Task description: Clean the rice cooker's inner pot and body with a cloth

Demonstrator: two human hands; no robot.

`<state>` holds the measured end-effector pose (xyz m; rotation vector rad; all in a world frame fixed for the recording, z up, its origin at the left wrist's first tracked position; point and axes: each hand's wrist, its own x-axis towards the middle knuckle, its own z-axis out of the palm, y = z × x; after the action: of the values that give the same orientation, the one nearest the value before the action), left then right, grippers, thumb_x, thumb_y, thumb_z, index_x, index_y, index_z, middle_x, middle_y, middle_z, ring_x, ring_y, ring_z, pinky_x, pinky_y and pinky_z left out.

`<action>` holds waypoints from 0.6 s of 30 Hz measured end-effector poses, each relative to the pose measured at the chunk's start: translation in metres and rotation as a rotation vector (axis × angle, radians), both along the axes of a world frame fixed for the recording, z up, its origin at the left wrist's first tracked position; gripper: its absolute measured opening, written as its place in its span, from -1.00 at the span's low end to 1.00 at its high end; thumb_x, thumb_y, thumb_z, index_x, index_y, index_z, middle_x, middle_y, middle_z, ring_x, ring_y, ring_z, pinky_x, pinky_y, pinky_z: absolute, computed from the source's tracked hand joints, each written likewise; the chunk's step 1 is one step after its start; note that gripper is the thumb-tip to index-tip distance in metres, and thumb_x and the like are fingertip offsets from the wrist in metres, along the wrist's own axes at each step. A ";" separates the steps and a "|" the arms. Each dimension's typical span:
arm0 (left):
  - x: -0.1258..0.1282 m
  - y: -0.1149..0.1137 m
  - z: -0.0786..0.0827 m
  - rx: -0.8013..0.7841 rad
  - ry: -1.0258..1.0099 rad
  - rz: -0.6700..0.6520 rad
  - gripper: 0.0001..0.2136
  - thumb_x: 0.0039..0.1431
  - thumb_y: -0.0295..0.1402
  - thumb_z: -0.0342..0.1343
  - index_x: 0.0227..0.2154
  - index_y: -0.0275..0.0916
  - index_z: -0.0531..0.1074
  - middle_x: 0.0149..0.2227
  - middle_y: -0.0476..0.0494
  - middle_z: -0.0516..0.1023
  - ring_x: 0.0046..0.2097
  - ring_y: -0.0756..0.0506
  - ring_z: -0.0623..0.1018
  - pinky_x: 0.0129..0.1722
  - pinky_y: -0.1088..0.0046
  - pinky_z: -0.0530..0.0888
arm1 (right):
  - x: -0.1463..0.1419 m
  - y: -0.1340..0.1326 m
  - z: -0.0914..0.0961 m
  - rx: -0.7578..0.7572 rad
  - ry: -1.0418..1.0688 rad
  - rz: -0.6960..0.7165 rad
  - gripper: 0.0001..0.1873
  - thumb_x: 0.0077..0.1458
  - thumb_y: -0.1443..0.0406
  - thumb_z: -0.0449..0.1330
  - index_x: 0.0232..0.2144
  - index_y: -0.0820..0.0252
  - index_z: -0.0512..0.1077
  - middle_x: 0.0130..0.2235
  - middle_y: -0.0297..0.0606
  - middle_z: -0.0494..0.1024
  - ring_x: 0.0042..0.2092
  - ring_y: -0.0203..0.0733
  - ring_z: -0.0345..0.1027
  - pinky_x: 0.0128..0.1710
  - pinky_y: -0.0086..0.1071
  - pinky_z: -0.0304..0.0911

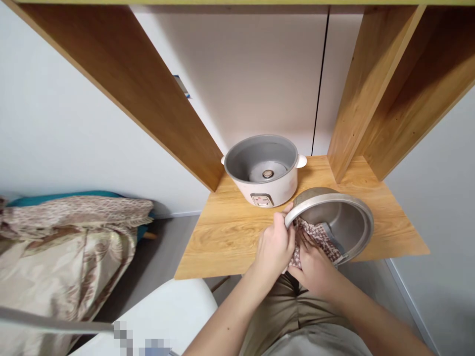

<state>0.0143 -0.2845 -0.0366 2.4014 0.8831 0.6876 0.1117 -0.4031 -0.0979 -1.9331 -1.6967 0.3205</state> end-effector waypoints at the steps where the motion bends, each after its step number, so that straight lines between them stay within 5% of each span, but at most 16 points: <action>1: 0.000 0.002 0.002 0.021 0.038 -0.021 -0.70 0.37 -0.38 -0.03 0.13 -0.19 0.33 0.03 -0.35 0.69 -0.23 -0.28 0.72 -0.28 0.28 0.55 | 0.004 -0.004 -0.002 -0.035 -0.024 0.002 -0.07 0.24 0.27 0.20 0.52 0.40 -0.06 0.47 0.23 0.16 0.50 0.20 0.02 0.44 0.18 0.13; 5: 0.004 0.007 0.013 0.131 0.122 -0.155 -0.55 0.31 -0.48 -0.03 0.25 -0.21 0.28 0.17 -0.34 0.63 -0.26 -0.23 0.72 -0.29 0.33 0.56 | 0.027 -0.027 -0.010 -0.199 -0.191 -0.005 -0.14 0.21 0.23 0.27 0.44 0.48 0.16 0.44 0.33 0.20 0.47 0.29 0.09 0.42 0.19 0.14; 9: 0.015 0.005 0.021 0.191 0.138 -0.222 -0.51 0.25 -0.53 -0.06 0.25 -0.24 0.28 0.23 -0.34 0.59 -0.25 -0.22 0.73 -0.31 0.32 0.59 | 0.039 -0.042 -0.012 -0.210 -0.307 -0.001 -0.16 0.17 0.23 0.33 0.40 0.45 0.24 0.42 0.33 0.23 0.45 0.29 0.15 0.41 0.15 0.16; 13: 0.029 -0.004 0.025 0.198 0.086 -0.206 -0.63 0.24 -0.56 -0.07 0.08 -0.22 0.34 0.25 -0.36 0.57 -0.20 -0.27 0.74 -0.36 0.27 0.60 | 0.028 -0.034 -0.014 -0.198 -0.334 -0.074 -0.19 0.10 0.27 0.38 0.33 0.53 0.31 0.33 0.42 0.35 0.39 0.33 0.26 0.35 0.10 0.25; 18: 0.035 -0.006 0.032 0.215 -0.014 -0.195 -0.73 0.23 -0.57 -0.02 -0.06 -0.17 0.32 0.25 -0.36 0.57 -0.02 -0.26 0.73 -0.30 0.32 0.62 | -0.001 -0.008 -0.007 -0.104 -0.231 -0.086 -0.42 0.22 0.29 0.25 0.26 0.37 0.40 0.12 0.19 0.61 0.23 0.21 0.46 0.25 0.01 0.38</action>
<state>0.0493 -0.2910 -0.0048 2.6242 0.5834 0.7547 0.1105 -0.4113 -0.1051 -2.1838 -1.7633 0.1602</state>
